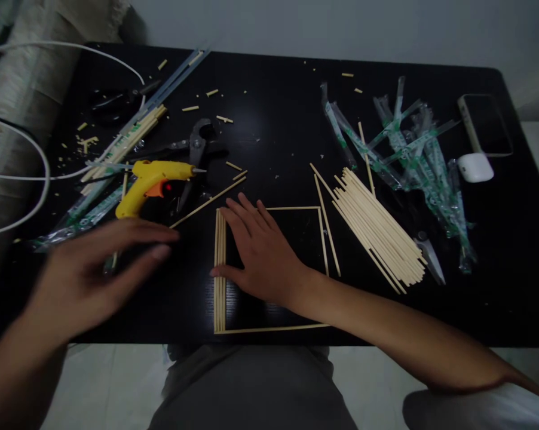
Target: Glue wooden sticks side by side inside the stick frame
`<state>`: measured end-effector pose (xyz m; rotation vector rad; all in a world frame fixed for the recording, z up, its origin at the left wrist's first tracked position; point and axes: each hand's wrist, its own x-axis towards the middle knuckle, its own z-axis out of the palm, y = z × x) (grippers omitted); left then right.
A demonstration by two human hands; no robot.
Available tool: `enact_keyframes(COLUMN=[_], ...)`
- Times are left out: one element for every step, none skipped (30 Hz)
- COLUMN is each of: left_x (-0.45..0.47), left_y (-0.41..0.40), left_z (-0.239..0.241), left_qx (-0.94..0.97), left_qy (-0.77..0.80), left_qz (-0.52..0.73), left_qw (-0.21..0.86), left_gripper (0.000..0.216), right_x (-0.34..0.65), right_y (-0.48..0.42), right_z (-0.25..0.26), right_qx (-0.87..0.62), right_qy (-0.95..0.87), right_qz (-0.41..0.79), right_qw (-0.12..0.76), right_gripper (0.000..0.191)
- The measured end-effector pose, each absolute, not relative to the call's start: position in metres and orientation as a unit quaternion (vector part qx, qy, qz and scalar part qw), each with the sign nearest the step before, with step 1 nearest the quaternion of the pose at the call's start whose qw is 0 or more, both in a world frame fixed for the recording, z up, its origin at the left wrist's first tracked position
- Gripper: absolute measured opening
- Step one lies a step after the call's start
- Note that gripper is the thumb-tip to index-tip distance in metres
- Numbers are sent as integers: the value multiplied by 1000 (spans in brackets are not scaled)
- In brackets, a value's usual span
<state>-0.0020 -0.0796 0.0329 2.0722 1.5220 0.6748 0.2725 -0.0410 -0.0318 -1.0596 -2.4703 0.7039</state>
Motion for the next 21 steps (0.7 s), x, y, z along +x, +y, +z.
enact_keyframes(left_x=[-8,-12,-15,-17,-17,-16,-14,-12,-10,-8,-7,-7,-7,-8,-9,-10,-11,-12,-13,-14,-15], left_y=[-71,-61,-51,-41,-32,-23,-16,-10,-5,-2,1,2,3,4,4,5,5,6,5,5,3], left_z=[42,50,57,62,66,68,68,67,64,61,57,53,50,46,43,40,37,36,34,33,32], left_qx=[717,668,634,612,591,573,571,573,570,567,566,564,565,567,568,567,563,558,552,549,547], left_qy=[618,680,722,753,780,799,804,805,806,807,807,807,806,804,803,804,805,806,806,805,802], left_qz=[250,260,250,218,180,129,87,57,43,35,31,30,28,26,22,19,17,19,28,46,77], left_qw=[204,152,121,103,101,124,139,145,154,159,166,171,175,177,179,180,187,198,209,222,226], left_gripper=[21,26,32,36,39,40,41,44,50,54,57,60,60,60,61,61,62,62,62,60,57], right_x=[273,273,273,273,273,272,272,272,272,272,272,272,272,272,272,272,272,271,271,271,271], right_y=[-42,-43,-43,-44,-45,-46,-46,-46,-46,-46,-46,-46,-47,-47,-47,-47,-47,-48,-48,-48,-48], right_z=[-32,-32,-32,-31,-31,-31,-30,-30,-29,-29,-29,-29,-29,-29,-29,-30,-30,-30,-30,-30,-29], right_qx=[-375,-375,-374,-374,-374,-373,-372,-371,-370,-369,-368,-367,-368,-368,-369,-371,-374,-375,-376,-377,-377], right_qy=[-875,-876,-877,-878,-878,-879,-880,-881,-882,-882,-883,-882,-881,-880,-879,-877,-876,-874,-873,-873,-872], right_qz=[248,245,242,238,237,236,235,235,235,235,235,236,237,238,238,238,238,238,240,241,242], right_qw=[181,181,181,182,181,180,179,177,176,174,174,175,178,182,186,190,193,195,196,197,197], right_gripper=[87,85,82,80,77,74,72,70,69,67,66,66,65,65,64,64,62,61,60,59,58])
